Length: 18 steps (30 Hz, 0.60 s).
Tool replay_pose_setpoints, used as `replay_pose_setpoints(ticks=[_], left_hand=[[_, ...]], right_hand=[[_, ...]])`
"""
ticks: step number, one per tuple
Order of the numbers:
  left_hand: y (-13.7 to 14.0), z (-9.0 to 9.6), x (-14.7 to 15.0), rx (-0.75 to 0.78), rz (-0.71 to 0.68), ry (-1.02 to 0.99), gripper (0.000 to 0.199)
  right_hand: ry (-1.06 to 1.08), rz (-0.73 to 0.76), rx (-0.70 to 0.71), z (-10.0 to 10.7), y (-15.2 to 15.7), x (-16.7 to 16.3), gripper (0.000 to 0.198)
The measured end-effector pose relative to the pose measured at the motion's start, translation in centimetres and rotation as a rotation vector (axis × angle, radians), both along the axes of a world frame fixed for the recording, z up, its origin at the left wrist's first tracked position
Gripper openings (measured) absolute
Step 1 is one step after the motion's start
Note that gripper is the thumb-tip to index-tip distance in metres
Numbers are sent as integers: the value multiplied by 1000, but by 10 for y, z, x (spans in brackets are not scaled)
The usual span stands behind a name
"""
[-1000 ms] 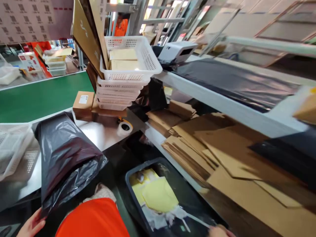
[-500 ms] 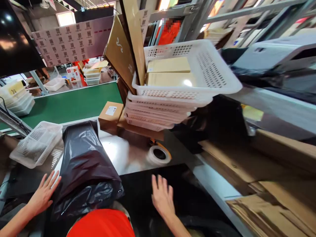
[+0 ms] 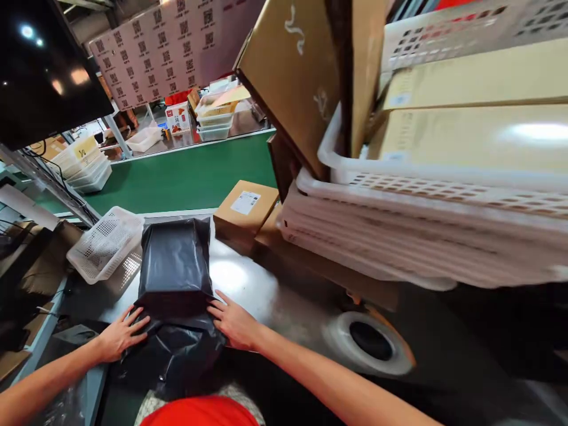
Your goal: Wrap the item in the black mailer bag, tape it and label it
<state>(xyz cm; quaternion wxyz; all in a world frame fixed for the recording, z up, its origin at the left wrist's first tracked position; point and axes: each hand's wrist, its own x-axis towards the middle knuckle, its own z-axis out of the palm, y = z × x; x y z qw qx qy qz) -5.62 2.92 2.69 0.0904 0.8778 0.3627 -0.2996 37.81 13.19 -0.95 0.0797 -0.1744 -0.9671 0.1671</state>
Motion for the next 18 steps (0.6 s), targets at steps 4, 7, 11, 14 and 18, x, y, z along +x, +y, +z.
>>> replay_pose_setpoints(ticks=[4, 7, 11, 14, 18], left_hand=[[4, 4, -8, -45, 73, -117, 77], [13, 13, -17, -143, 206, -260, 56], [18, 20, -36, -237, 611, -746, 49], [12, 18, -46, -224, 831, -1110, 55], [6, 17, -45, -210, 888, -1264, 43]], right_hand=[[-45, 8, -55, 4, -5, -3, 52], [-41, -5, -147, 7, -9, -6, 35], [157, -145, -467, 14, -8, 5, 36], [251, -313, -577, 23, -9, 19, 37], [247, -284, -587, 36, -16, 21, 31]])
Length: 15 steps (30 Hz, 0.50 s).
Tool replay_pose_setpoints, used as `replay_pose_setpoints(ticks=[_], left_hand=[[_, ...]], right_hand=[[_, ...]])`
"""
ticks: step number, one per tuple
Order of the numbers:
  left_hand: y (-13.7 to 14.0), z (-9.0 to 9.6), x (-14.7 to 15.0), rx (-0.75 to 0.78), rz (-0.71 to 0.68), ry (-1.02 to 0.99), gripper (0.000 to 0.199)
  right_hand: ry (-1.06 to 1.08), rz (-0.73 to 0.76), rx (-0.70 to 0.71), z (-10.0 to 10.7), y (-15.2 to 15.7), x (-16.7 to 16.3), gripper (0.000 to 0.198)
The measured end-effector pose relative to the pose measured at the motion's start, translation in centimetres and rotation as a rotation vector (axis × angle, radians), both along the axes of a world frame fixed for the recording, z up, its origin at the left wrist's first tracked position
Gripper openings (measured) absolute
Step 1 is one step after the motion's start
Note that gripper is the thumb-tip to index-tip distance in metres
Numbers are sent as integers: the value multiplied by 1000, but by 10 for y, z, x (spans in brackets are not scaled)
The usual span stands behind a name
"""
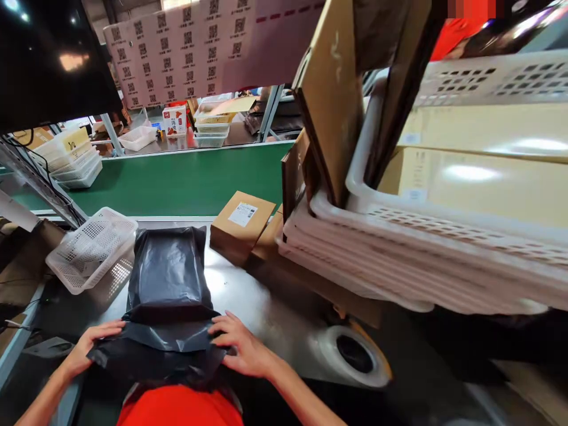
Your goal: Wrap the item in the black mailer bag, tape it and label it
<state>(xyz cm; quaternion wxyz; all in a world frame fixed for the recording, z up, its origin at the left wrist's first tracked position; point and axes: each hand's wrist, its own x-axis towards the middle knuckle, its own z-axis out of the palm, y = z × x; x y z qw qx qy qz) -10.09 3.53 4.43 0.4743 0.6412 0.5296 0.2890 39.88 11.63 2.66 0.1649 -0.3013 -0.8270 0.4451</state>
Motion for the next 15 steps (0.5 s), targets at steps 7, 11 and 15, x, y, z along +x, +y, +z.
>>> replay_pose_setpoints(ticks=[7, 11, 15], left_hand=[[2, -2, -4, -28, 212, -255, 26], [0, -20, 9, 29, 599, -391, 28], [3, -37, 26, 107, 954, -353, 49]], right_hand=[[394, -324, -390, 6, -8, -18, 34], [705, -609, -486, -2, -14, -32, 47], [860, -1001, -333, -13, -14, -48, 52]])
